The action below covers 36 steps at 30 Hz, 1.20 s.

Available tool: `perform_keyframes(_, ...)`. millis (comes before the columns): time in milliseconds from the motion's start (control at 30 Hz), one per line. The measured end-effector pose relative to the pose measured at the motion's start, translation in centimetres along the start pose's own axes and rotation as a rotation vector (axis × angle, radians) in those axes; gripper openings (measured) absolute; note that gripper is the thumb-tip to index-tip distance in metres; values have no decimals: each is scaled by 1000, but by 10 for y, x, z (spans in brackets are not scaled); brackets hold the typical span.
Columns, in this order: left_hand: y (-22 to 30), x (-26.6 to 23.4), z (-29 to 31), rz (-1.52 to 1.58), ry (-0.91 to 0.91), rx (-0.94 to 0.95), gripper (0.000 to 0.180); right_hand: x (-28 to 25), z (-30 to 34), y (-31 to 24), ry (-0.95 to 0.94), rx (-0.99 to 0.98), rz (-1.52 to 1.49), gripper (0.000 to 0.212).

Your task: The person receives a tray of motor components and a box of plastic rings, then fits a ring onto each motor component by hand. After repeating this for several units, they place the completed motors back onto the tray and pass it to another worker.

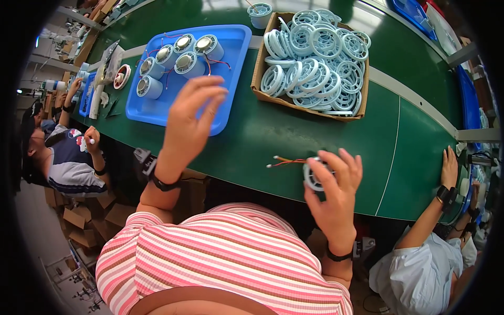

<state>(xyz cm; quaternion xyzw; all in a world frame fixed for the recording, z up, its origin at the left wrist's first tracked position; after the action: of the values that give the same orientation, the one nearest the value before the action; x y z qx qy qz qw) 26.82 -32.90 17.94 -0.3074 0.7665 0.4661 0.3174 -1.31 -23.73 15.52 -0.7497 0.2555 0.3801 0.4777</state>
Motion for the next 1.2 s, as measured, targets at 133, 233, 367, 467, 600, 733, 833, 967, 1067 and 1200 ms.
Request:
perform_keyframes(133, -74, -21, -16, -465, 149, 39, 37, -37, 5, 35, 230, 176, 224, 52)
perform_keyframes(233, -93, -21, -14, -495, 154, 23, 43, -53, -10, 35, 437, 233, 205, 40)
perform_keyframes(367, -81, -17, -4, -337, 84, -104, 51, -39, -51, 27, 348, 7, 90, 30)
perform_keyframes(467, -73, -21, 5, -275, -35, -270, 55, -26, -95, 10, 298, -190, 122, 29)
perform_keyframes(600, -58, -27, 12, -346, 35, -271, 62, -9, -128, -3, 252, -320, 225, 28)
perform_keyframes(733, 16, -34, 24, -287, 253, 38, 67, -7, -139, 2, 133, -263, 220, 28)
perform_keyframes(833, 56, -11, 33, -122, -113, 271, 67, -14, -138, 1, 156, -244, 127, 25)
perform_keyframes(967, 67, 37, 46, -53, -289, 322, 67, -23, -132, 7, 243, -197, -41, 24)
perform_keyframes(1067, 61, 57, 48, 19, -278, 231, 68, -27, -125, 12, 316, -177, -112, 23)
perform_keyframes(1200, 58, 57, 53, 31, -331, 152, 68, -36, -109, 5, 402, -195, -113, 22)
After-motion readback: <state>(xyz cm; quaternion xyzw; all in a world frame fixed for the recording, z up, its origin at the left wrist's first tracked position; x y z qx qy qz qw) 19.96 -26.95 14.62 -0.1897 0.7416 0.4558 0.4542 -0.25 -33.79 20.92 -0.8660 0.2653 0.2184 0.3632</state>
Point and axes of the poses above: each hand's wrist, its own z-axis away from the middle knuckle, its own x-axis out of the palm, y = z × x, the point moved 6 cm from there along -z, towards the middle knuckle, and after that the axes turned 4 degrees about -z, right-handed, at the moved point
